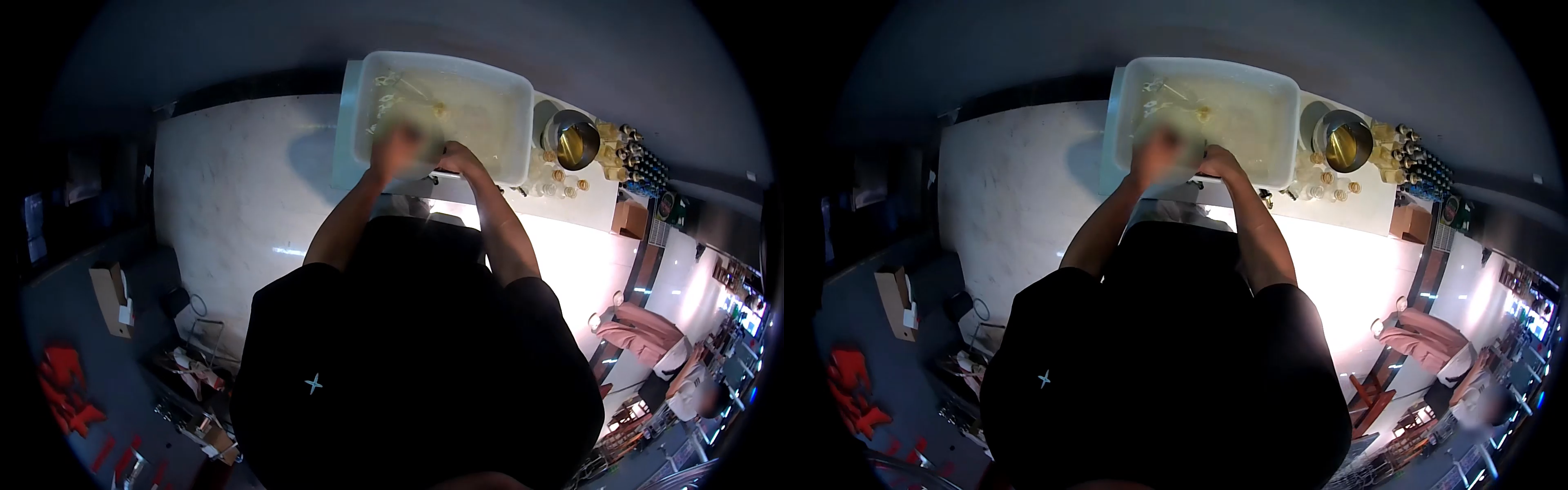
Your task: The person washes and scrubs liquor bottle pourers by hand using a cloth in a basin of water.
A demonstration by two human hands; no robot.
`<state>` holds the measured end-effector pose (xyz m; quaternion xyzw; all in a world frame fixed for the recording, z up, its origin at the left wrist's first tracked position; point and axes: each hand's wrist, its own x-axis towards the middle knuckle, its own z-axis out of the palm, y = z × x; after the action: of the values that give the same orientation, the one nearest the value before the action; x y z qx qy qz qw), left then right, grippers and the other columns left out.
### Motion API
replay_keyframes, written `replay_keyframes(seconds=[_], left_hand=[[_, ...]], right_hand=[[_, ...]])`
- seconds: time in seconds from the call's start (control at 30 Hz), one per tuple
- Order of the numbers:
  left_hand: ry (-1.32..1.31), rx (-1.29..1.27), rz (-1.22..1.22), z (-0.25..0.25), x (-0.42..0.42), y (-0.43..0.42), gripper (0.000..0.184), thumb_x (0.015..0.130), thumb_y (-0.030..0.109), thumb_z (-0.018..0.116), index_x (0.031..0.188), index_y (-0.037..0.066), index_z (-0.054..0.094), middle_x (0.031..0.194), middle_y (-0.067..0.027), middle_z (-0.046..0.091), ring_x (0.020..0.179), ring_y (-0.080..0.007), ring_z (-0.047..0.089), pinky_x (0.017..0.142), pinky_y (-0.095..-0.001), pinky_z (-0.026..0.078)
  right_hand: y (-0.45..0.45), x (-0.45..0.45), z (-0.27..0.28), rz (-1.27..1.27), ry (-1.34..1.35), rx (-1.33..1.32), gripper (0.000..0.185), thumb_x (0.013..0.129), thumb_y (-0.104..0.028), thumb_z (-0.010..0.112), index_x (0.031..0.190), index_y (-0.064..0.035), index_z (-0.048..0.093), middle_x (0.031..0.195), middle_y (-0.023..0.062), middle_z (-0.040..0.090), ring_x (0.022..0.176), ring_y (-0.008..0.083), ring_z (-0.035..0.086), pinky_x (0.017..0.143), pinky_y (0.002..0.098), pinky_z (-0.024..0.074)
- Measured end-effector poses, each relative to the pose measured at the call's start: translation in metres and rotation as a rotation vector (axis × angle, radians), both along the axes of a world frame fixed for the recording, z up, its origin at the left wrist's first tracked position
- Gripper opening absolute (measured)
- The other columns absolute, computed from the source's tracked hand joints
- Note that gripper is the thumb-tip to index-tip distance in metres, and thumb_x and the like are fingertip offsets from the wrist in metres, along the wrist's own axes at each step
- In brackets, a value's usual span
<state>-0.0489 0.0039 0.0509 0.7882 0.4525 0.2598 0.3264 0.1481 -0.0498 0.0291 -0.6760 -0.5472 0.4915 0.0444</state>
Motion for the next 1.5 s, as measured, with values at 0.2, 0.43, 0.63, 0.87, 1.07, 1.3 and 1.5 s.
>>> replay_keyframes(seconds=[0.2,0.43,0.63,0.87,1.07,1.3,1.5], left_hand=[[-0.022,-0.005,-0.014,-0.013,-0.001,0.004,0.022,0.085,0.027,0.072,0.087,0.007,0.063,0.071,-0.0112,0.063,0.064,-0.0279,0.061,0.062,-0.0422,0.05],[-0.081,-0.02,-0.121,-0.015,-0.01,0.002,0.024,0.086,0.028,0.072,0.093,0.007,0.064,0.079,-0.0118,0.066,0.071,-0.0287,0.065,0.067,-0.0419,0.052],[-0.071,-0.063,-0.174,-0.012,-0.01,0.007,0.025,0.086,0.029,0.071,0.095,0.007,0.064,0.081,-0.012,0.067,0.073,-0.0294,0.065,0.067,-0.0423,0.052],[-0.078,-0.17,-0.142,0.017,-0.011,0.009,0.029,0.086,0.03,0.073,0.099,0.005,0.065,0.078,-0.0123,0.069,0.072,-0.0312,0.068,0.065,-0.0418,0.053],[-0.067,-0.135,-0.08,0.022,-0.01,0.006,0.031,0.086,0.032,0.073,0.099,0.005,0.065,0.073,-0.0123,0.069,0.068,-0.0322,0.069,0.062,-0.0418,0.053],[-0.025,-0.112,-0.017,0.027,-0.008,0.001,0.03,0.087,0.032,0.072,0.098,0.005,0.065,0.074,-0.0122,0.069,0.066,-0.0316,0.069,0.06,-0.0409,0.053],[-0.046,-0.09,-0.004,0.021,-0.009,0.0,0.032,0.086,0.033,0.073,0.101,0.005,0.065,0.075,-0.0139,0.069,0.068,-0.033,0.069,0.061,-0.0423,0.053]], right_hand=[[0.003,-0.005,-0.027,0.046,0.004,0.057,0.059,0.074,-0.049,0.071,0.111,-0.0035,0.07,0.113,0.0237,0.069,0.109,0.0376,0.065,0.092,0.0414,0.0501],[0.002,-0.013,-0.046,0.057,-0.068,0.097,0.046,0.079,-0.042,0.066,0.105,-0.0044,0.071,0.107,0.0217,0.071,0.103,0.0345,0.069,0.085,0.042,0.053],[-0.013,-0.001,-0.074,-0.205,-0.365,0.264,0.038,0.078,-0.036,0.066,0.101,-0.0057,0.071,0.1,0.0185,0.073,0.096,0.0321,0.071,0.079,0.0424,0.0544],[0.018,-0.001,-0.003,-1.187,0.522,0.407,0.025,0.074,0.003,0.071,0.092,-0.0088,0.058,0.077,0.0065,0.06,0.064,0.0209,0.061,0.057,0.0351,0.0514],[0.031,-0.013,0.055,-1.278,0.638,0.377,0.024,0.082,0.0,0.072,0.093,-0.0107,0.053,0.061,0.0024,0.052,0.042,0.0143,0.047,0.035,0.0319,0.033],[0.041,-0.009,0.05,-1.301,0.428,0.429,0.025,0.084,-0.013,0.078,0.081,-0.0091,0.053,0.055,0.0011,0.048,0.037,0.0123,0.041,0.033,0.0308,0.0289],[0.042,-0.009,0.058,-1.361,0.485,0.47,0.03,0.091,-0.026,0.071,0.076,-0.0071,0.053,0.052,0.0007,0.044,0.034,0.0127,0.038,0.031,0.0306,0.0268]])
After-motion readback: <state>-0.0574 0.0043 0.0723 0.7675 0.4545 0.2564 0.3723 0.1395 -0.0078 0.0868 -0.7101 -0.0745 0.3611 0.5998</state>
